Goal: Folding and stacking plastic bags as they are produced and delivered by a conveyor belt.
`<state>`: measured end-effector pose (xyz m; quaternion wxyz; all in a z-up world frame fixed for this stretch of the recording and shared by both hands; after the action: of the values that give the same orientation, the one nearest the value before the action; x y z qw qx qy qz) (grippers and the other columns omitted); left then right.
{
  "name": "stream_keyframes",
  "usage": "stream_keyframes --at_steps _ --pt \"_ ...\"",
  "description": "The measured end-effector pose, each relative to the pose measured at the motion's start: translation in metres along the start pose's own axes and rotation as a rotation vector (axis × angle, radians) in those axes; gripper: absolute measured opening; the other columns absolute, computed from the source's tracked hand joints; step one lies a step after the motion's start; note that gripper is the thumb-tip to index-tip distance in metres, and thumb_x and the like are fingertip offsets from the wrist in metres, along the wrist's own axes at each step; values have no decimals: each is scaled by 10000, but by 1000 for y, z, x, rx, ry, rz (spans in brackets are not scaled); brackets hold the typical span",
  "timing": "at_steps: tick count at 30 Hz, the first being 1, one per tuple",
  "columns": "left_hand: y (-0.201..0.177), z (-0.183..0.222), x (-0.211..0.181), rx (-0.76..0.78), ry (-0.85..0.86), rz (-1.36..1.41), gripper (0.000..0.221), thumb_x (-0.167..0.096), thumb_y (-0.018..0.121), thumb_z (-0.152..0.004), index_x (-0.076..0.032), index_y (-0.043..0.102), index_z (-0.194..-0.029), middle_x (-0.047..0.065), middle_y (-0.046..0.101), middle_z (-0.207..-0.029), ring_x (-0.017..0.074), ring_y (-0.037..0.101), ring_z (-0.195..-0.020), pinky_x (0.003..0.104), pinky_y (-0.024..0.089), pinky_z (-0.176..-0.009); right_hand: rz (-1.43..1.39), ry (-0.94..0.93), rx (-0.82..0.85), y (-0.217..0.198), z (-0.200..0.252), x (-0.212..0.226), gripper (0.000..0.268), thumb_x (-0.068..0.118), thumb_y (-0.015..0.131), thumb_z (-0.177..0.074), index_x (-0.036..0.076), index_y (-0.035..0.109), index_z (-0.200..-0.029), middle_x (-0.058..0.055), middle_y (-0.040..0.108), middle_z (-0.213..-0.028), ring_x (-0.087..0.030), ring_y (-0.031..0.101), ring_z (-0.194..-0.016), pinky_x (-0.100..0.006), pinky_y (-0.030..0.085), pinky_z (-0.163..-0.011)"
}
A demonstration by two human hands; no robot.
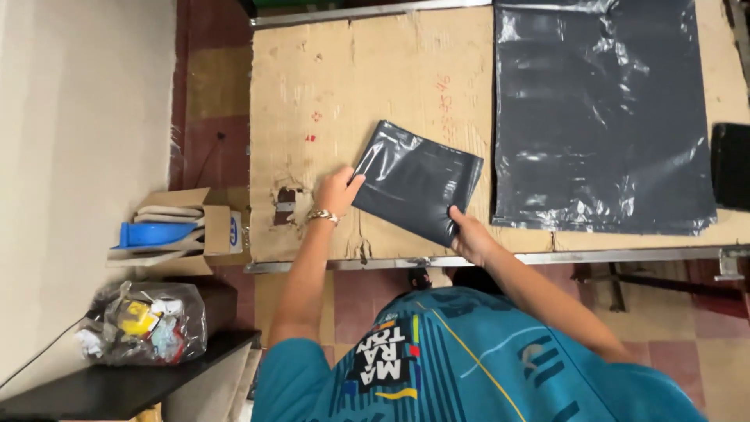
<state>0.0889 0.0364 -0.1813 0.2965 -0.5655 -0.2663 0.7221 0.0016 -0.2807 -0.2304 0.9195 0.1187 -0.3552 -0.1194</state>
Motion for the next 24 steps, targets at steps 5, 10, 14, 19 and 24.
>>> stream_keyframes --at_steps 5,10,14,19,24 --pt "-12 6 -21 -288 63 -219 319 -482 648 -943 -175 650 -855 55 698 -725 275 719 -753 412 568 -665 -99 65 118 -5 10 7 259 284 540 -1027 116 582 -1221 -176 696 -1159 -331 732 -965 -464 620 -781" --pt "-67 23 14 -347 -114 -235 328 -482 704 -910 -189 703 -1057 77 740 -922 309 713 -911 460 567 -745 344 -278 -4 -70 91 112 221 181 545 -1003 33 647 -1131 -219 679 -1169 -325 650 -1060 -438 542 -890" --pt "-112 43 -81 -552 14 -583 589 -468 832 -764 -134 635 -1207 91 677 -1037 332 642 -995 477 555 -790 953 -970 -728 -246 118 210 53 213 788 -967 199 737 -963 -22 698 -956 -252 667 -939 -383 513 -860" --pt "51 31 -257 -102 480 -350 739 -504 802 -685 -142 558 -1281 108 533 -1361 387 406 -1345 657 341 -1065 1025 -554 -1327 -388 105 235 555 404 896 -836 42 590 -1126 -157 555 -1074 -417 588 -1022 -528 477 -875" --pt "173 57 -326 267 750 -396 1029 -622 763 -674 -135 369 -1491 120 277 -1618 378 146 -1524 707 228 -1151 943 -265 -1450 -401 112 234 787 469 944 -703 -10 504 -1147 -248 558 -1105 -466 572 -1055 -585 452 -885"
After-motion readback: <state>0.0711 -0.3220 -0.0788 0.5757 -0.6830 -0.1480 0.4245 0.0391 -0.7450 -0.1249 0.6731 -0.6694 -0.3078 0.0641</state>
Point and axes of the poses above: each hand's wrist, its own z-axis away from the middle knuckle, its own y-axis out of the palm, x = y × z, the point moved 10 cm from there along -z, towards the middle knuckle
